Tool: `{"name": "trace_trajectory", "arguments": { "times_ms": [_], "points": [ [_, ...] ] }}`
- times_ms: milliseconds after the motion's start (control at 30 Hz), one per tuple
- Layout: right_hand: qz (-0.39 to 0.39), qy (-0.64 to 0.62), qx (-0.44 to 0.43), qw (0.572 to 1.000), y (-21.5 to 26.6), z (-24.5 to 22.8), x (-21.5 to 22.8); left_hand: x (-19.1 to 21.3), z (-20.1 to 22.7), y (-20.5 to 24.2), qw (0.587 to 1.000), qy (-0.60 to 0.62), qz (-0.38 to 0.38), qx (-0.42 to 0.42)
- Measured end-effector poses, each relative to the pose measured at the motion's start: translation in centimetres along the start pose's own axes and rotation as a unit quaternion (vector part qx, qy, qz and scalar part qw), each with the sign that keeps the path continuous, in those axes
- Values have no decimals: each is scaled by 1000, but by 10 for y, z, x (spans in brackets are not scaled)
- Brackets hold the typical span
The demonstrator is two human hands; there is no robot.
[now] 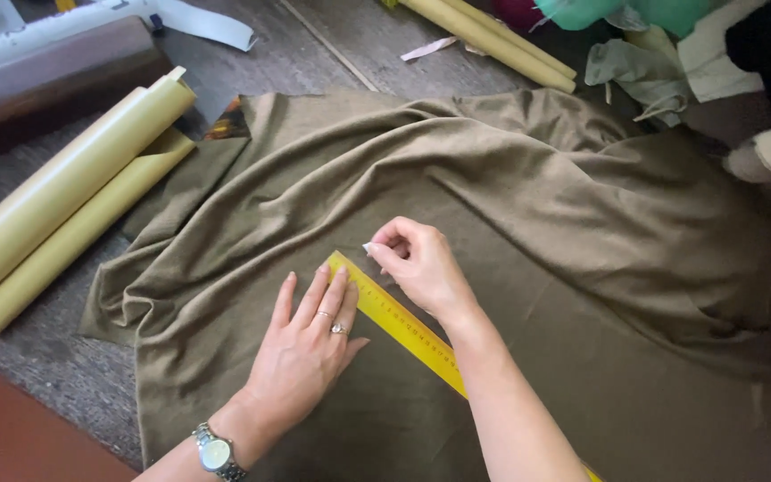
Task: The person uses a yellow ruler and a piece of chalk to measure and mark a large piece of olive-green fabric laid out on a table. They repeatedly position the ruler at various points on the fabric and draw straight lines to create a pattern.
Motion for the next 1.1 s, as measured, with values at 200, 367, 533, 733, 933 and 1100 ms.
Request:
{"name": "trace_trajectory", "arguments": {
  "times_ms": [200,367,533,733,933,1100],
  "points": [
    [-13,-52,-46,997,7,9,7,12,-3,2,997,63,53,-1],
    [-33,-81,-38,995,10,13,0,19,-6,1,993,100,63,-4],
    [-49,-94,-47,993,12,13,-2,22,-7,1,992,101,71,-6],
    [-53,-44,-86,994,17,6,3,22,-9,3,991,109,81,1],
    [-48,-52,-75,995,15,8,1,23,-9,2,991,110,81,2],
    [-51,-45,-72,995,16,6,1,22,-10,3,989,120,84,5]
  ]
}}
Point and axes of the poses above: each hand's wrist, its own y-axis away from the middle knuckle, its own x-axis out of the back of the hand, z = x × y, the point moved 10 cm from there along -y, towards the middle knuckle, and after that the axes turned 9 degrees about y, right-handed, at the moved point
